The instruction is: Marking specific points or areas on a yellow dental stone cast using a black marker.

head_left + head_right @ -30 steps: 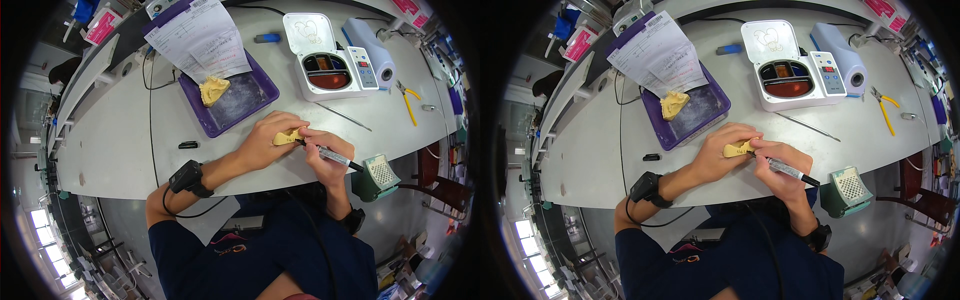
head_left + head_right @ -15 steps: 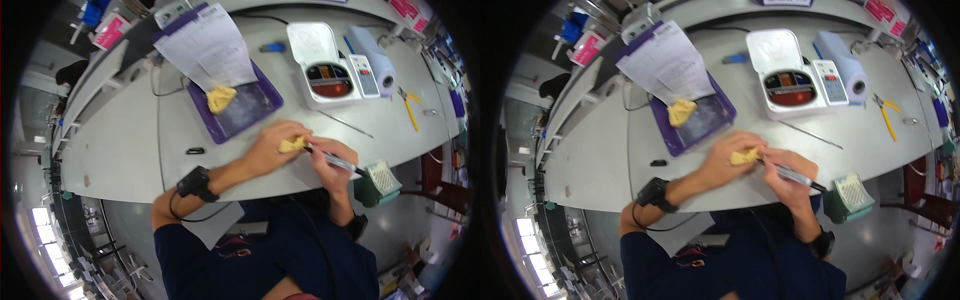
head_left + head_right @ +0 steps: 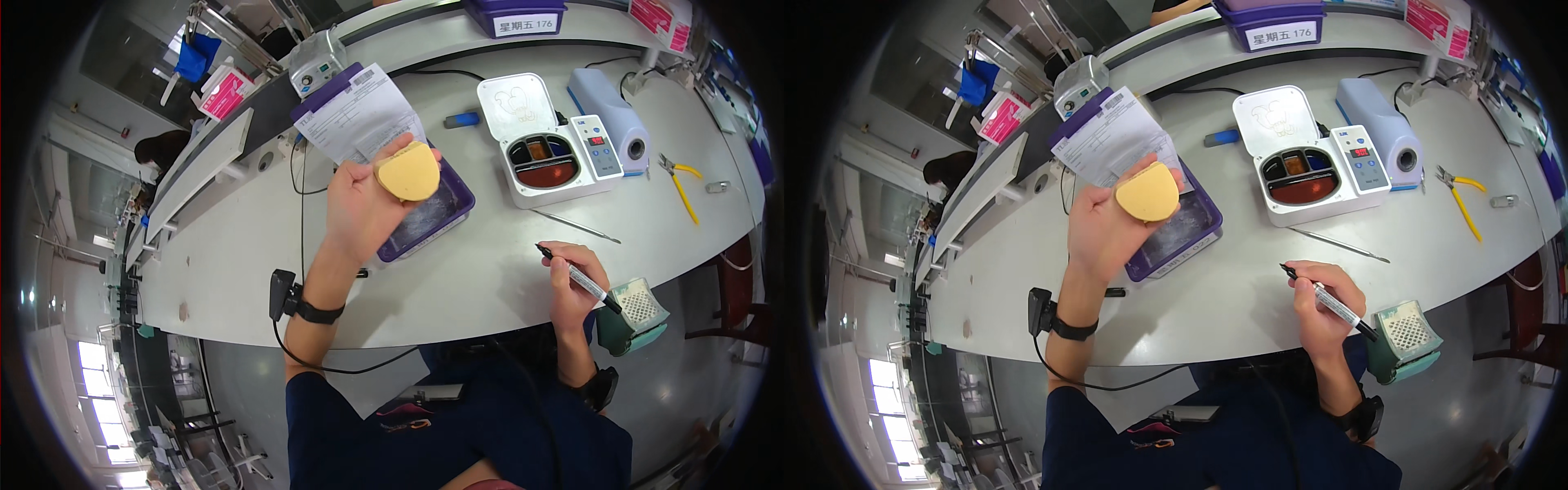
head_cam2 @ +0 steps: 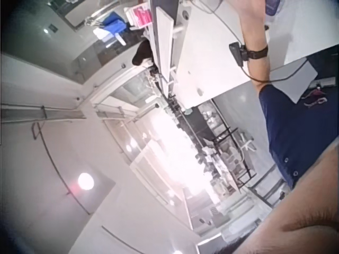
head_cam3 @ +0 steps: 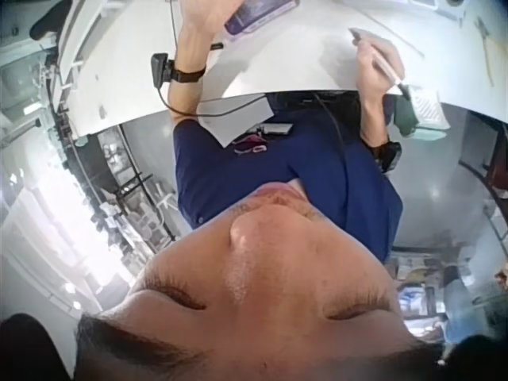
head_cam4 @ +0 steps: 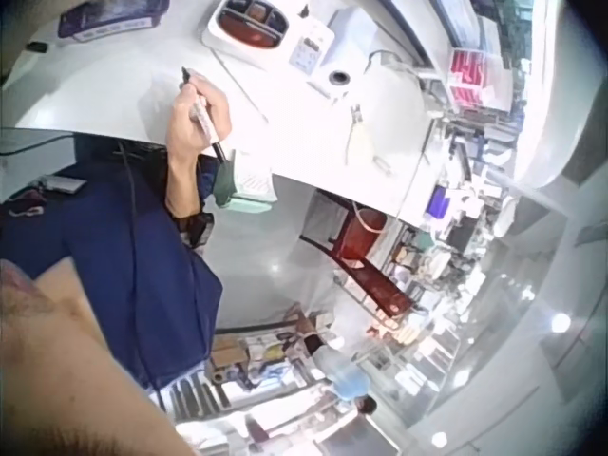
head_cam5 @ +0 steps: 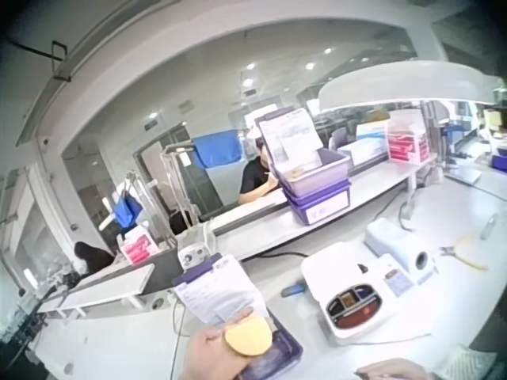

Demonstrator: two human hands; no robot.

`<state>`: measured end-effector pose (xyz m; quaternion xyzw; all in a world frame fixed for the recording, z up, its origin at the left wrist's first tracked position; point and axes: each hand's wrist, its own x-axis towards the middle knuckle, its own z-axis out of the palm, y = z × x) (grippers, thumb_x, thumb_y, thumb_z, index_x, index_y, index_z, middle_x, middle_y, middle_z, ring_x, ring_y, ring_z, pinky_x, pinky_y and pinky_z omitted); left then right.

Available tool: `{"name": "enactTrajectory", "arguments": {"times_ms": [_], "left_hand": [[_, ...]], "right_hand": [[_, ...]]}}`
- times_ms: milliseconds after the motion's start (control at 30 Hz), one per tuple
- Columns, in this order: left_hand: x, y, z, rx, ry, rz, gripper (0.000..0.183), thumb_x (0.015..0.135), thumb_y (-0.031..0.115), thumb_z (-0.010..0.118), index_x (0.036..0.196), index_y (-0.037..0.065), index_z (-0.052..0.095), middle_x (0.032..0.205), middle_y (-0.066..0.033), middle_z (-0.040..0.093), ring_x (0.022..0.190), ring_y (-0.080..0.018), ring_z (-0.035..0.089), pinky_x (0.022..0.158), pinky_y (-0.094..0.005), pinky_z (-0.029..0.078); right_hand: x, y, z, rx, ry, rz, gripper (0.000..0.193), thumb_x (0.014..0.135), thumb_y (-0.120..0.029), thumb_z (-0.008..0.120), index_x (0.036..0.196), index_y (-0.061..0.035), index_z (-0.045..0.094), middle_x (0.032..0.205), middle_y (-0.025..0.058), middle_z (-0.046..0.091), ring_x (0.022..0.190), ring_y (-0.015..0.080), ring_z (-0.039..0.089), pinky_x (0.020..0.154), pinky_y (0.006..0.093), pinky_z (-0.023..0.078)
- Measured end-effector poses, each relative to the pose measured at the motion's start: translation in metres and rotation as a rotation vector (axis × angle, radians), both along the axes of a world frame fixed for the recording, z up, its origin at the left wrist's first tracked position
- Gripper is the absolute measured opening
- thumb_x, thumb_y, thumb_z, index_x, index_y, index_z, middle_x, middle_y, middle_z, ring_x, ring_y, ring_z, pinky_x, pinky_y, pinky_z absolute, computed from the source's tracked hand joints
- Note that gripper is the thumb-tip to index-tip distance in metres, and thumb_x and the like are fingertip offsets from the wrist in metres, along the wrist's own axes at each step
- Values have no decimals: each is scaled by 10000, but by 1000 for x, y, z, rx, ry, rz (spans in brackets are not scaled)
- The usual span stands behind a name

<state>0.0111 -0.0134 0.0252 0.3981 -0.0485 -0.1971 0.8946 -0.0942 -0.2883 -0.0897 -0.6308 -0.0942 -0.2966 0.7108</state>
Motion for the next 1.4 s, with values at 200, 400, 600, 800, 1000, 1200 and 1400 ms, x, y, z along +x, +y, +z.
{"name": "enactTrajectory", "arguments": {"times_ms": [200, 400, 600, 800, 1000, 1200, 1400], "left_hand": [[33, 15, -10, 261, 30, -127, 655, 985, 252, 363, 1585, -4, 308, 1499, -294, 498, 1413, -346, 494, 1166, -452, 407], [31, 31, 0, 965, -500, -268, 737, 840, 89, 643, 1545, 52, 432, 1423, -157, 600, 1332, -258, 579, 1144, -399, 446], [29, 27, -12, 1228, -806, -368, 699, 684, 15, 750, 1370, 51, 620, 1374, -103, 645, 1308, -235, 597, 1145, -376, 456], [30, 25, -19, 1317, -937, -426, 647, 697, 8, 756, 1331, 60, 637, 1412, -115, 626, 1352, -284, 561, 1175, -395, 426], [-15, 59, -10, 1505, -1164, -45, 617, 744, 49, 814, 1336, 105, 650, 1523, -95, 571, 1387, -303, 541, 1129, -422, 453], [-108, 136, -34, 1489, -472, 415, 451, 873, 82, 780, 1309, 104, 666, 1413, -64, 623, 1297, -225, 600, 1073, -413, 478], [-143, 110, -102, 1734, -603, 517, 394, 903, 141, 780, 1283, 102, 683, 1418, -124, 559, 1381, -322, 481, 1124, -441, 414]], "right_hand": [[0, 0, 2, 51, 69, 12, 100, 887, 50, 669, 981, 52, 704, 951, 160, 760, 781, 157, 716, 736, 274, 576], [1, 1, 3, 6, 75, -8, 113, 873, 59, 673, 978, 51, 714, 907, 134, 758, 778, 153, 720, 732, 268, 568], [1, 1, 3, -29, 82, -15, 120, 871, 68, 677, 985, 53, 710, 905, 134, 752, 799, 161, 731, 738, 273, 572], [2, 8, -1, 121, 140, -22, 92, 919, 38, 709, 999, 26, 667, 960, 116, 730, 873, 173, 732, 808, 282, 571], [4, 7, -1, -39, 130, -28, 128, 907, 40, 761, 984, 16, 661, 985, 117, 715, 892, 160, 691, 820, 296, 550], [8, 7, 2, -198, -35, 3, 253, 868, 70, 756, 1117, 45, 721, 1033, 164, 732, 896, 213, 692, 837, 306, 538], [7, 0, 12, -294, 15, 215, 292, 906, 19, 710, 1196, 57, 715, 968, 139, 737, 851, 197, 681, 783, 310, 520]]}}
